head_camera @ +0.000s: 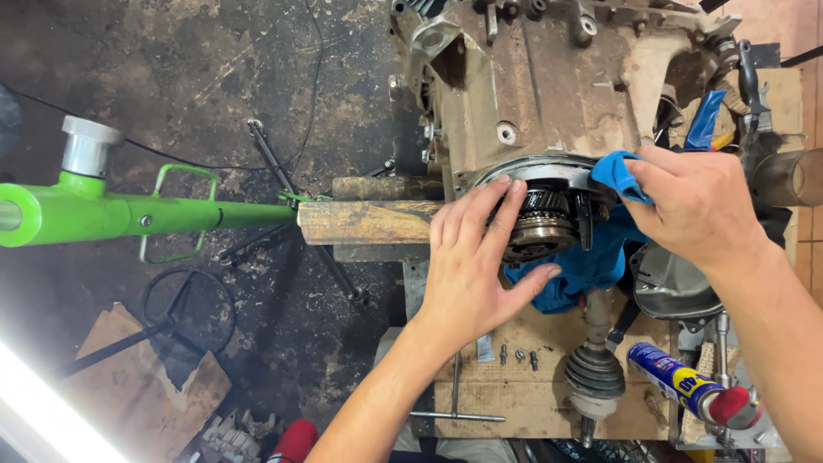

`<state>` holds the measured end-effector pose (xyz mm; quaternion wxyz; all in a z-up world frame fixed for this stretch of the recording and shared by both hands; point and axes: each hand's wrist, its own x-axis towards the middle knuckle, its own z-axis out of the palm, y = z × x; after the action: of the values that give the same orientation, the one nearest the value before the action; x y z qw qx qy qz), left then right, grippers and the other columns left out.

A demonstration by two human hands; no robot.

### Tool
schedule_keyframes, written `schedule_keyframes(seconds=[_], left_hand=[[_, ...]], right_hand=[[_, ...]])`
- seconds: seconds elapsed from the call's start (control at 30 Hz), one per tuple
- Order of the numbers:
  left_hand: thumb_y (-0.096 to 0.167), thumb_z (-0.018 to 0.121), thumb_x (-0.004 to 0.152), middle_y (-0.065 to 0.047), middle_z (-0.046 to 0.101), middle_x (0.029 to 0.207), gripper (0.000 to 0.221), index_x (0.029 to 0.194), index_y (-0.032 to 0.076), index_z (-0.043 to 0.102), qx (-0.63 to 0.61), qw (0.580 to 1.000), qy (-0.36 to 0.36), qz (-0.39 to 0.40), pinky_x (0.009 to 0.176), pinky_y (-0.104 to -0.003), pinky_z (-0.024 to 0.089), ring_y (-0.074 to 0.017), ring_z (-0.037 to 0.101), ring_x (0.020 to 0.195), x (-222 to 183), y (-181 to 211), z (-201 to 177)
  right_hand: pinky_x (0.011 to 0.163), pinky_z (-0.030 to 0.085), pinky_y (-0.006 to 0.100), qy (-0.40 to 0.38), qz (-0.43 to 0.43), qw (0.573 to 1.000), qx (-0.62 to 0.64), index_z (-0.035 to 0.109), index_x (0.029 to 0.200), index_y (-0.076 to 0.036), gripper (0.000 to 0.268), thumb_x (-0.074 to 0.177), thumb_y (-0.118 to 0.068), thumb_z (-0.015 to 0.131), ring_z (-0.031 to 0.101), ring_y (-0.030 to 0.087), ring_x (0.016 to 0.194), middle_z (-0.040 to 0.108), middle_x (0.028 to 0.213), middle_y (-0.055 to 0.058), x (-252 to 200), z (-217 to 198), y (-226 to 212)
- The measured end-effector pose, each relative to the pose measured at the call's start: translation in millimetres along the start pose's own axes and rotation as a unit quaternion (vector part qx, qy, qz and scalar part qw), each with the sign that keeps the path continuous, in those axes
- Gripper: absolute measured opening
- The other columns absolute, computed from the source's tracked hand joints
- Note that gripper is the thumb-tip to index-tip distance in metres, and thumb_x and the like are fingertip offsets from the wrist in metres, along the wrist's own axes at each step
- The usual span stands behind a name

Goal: Cleaning and scraping a transmission gear assembly to prepare for reassembly

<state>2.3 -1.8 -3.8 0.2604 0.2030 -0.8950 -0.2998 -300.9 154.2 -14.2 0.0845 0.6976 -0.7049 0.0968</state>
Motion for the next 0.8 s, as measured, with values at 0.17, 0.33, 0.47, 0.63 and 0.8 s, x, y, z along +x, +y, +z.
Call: schedule_keyframes(seconds=[0.17, 0.33, 0.47, 0.63, 0.8], left_hand=[[0.061, 0.077, 0.108, -0.012, 0.053, 0.175, 0.091, 0.177, 0.011, 0.043, 0.001, 1.000, 0.001, 0.004, 0.133, -0.058, 0.046, -0.0370, 0.058, 0.160, 0, -1, 0], [0.063, 0.074, 0.109, -0.013, 0.052, 0.176, 0.091, 0.177, 0.011, 0.043, -0.005, 1.000, 0.010, 0.006, 0.133, -0.060, 0.047, -0.0380, 0.059, 0.160, 0, -1, 2], [0.061, 0.077, 0.109, -0.014, 0.051, 0.177, 0.094, 0.180, 0.013, 0.038, -0.004, 1.000, -0.001, 0.008, 0.134, -0.060, 0.045, -0.0395, 0.057, 0.162, -1, -1, 3], [0.062, 0.076, 0.107, -0.019, 0.053, 0.174, 0.094, 0.176, 0.008, 0.042, 0.014, 1.000, -0.005, 0.018, 0.130, -0.057, 0.044, -0.0394, 0.056, 0.159, 3, 3, -1], [0.059, 0.081, 0.108, -0.017, 0.048, 0.176, 0.096, 0.179, 0.010, 0.037, 0.020, 0.999, -0.016, 0.022, 0.132, -0.060, 0.041, -0.0406, 0.051, 0.163, 2, 19, -5]], right_hand=[[0.054, 0.043, 0.040, 0.014, 0.005, 1.000, -0.023, 0.071, 0.103, -0.009, 0.022, 0.121, -0.013, 0.082, 0.057, 0.026, 0.063, 0.076, 0.100, 0.003, -8, 4, 3], [0.054, 0.040, 0.043, -0.020, 0.019, 0.999, -0.018, 0.066, 0.100, -0.007, 0.026, 0.123, -0.013, 0.078, 0.054, 0.027, 0.063, 0.060, 0.084, 0.002, -15, 3, 5], [0.055, 0.045, 0.042, 0.027, 0.007, 0.999, 0.022, 0.073, 0.112, -0.008, 0.009, 0.120, -0.011, 0.075, 0.059, 0.027, 0.063, 0.068, 0.091, 0.004, 11, -3, -23], [0.053, 0.044, 0.039, -0.001, 0.057, 0.998, -0.041, 0.076, 0.122, -0.016, 0.004, 0.122, -0.015, 0.073, 0.066, 0.025, 0.068, 0.072, 0.096, -0.003, -11, -9, -12], [0.059, 0.054, 0.048, -0.090, 0.131, 0.987, -0.038, 0.065, 0.126, -0.011, 0.028, 0.112, -0.032, 0.076, 0.071, 0.035, 0.077, 0.064, 0.107, 0.007, -18, -70, -33]])
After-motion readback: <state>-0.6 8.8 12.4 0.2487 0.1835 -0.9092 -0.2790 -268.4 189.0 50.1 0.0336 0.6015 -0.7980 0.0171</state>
